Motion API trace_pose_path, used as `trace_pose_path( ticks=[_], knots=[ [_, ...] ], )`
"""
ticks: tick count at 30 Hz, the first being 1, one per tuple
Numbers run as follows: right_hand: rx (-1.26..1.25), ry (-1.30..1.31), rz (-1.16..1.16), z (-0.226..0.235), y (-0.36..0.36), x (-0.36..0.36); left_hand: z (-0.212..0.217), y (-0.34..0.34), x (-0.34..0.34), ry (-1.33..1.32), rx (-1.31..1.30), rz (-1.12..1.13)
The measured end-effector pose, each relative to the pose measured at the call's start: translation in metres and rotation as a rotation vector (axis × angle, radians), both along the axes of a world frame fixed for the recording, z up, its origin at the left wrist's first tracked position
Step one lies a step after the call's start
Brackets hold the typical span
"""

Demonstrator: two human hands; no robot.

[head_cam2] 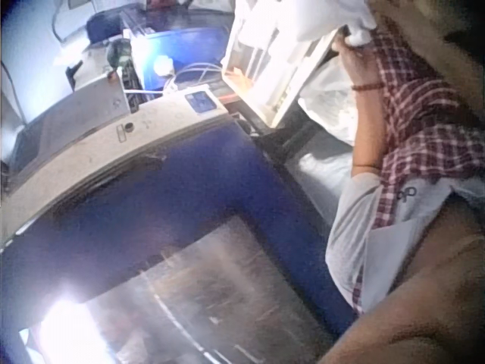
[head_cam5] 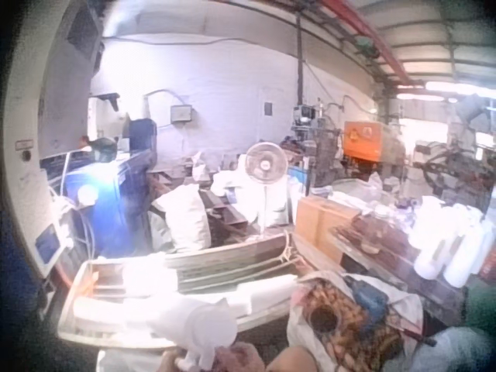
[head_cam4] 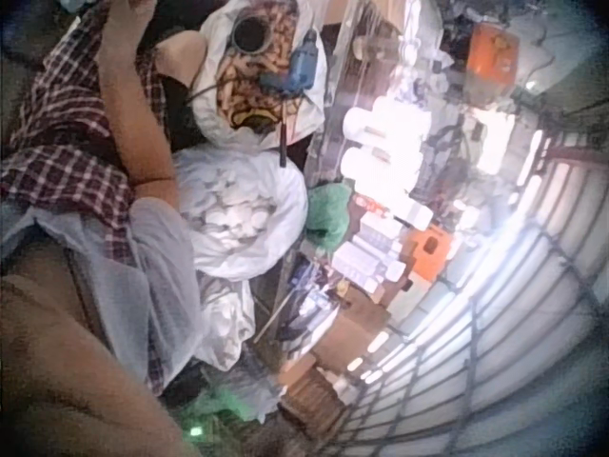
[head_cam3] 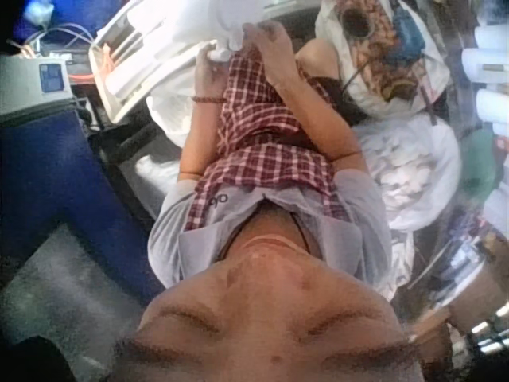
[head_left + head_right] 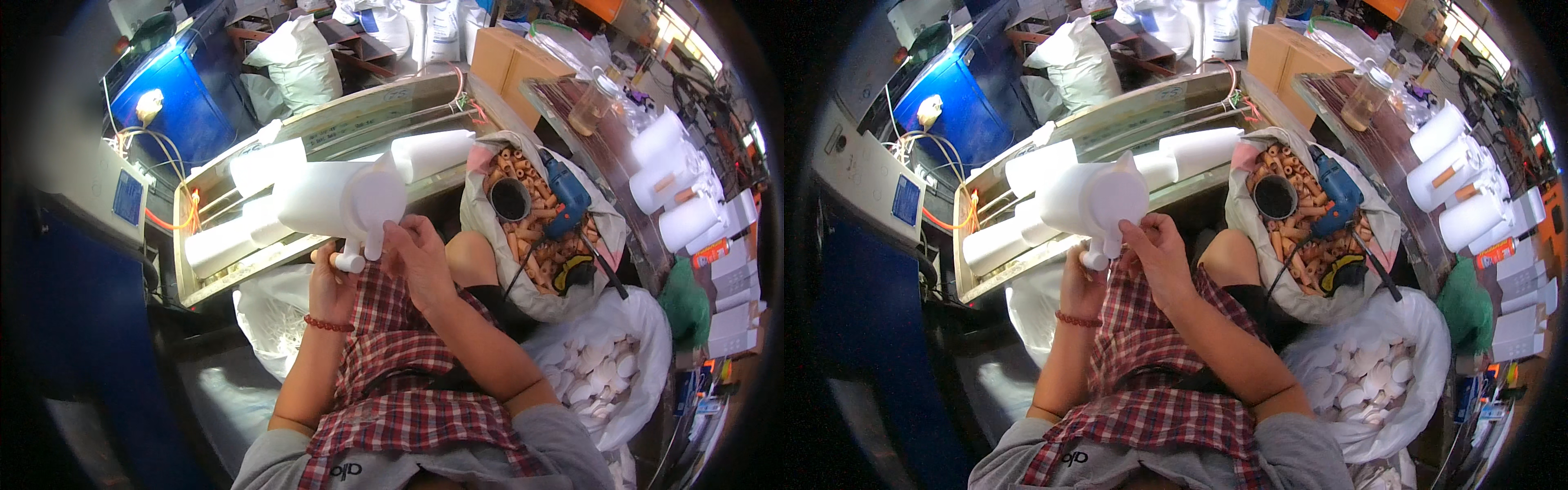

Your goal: The person uses an electric drill to secure parts onto a white plastic container, wipes the exterior with a sponge, and manually attaches plastic components.

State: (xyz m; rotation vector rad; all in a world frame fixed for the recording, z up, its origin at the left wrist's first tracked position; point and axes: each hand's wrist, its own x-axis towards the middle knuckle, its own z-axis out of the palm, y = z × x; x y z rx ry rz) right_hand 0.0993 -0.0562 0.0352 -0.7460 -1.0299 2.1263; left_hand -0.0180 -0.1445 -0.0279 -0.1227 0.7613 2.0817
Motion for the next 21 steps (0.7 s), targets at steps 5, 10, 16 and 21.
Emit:
trace_pose_path(
  ticks=[5, 10, 16, 21],
  knots=[
    [0.083, 0.051, 0.029, -0.006, 0.002, 0.005, 0.004, 0.003, 0.003, -0.003, -0.028, 0.010],
    [0.145, 0.131, 0.088, -0.010, 0.002, 0.012, 0.007, 0.005, 0.005, -0.005, -0.049, 0.020],
    [0.089, 0.103, 0.191, -0.002, 0.005, 0.017, -0.010, 0.001, -0.006, 0.055, -0.037, 0.001],
    [0.185, 0.073, 0.147, -0.016, 0.006, 0.013, 0.004, 0.005, 0.006, 0.093, -0.046, -0.010]
  ],
)
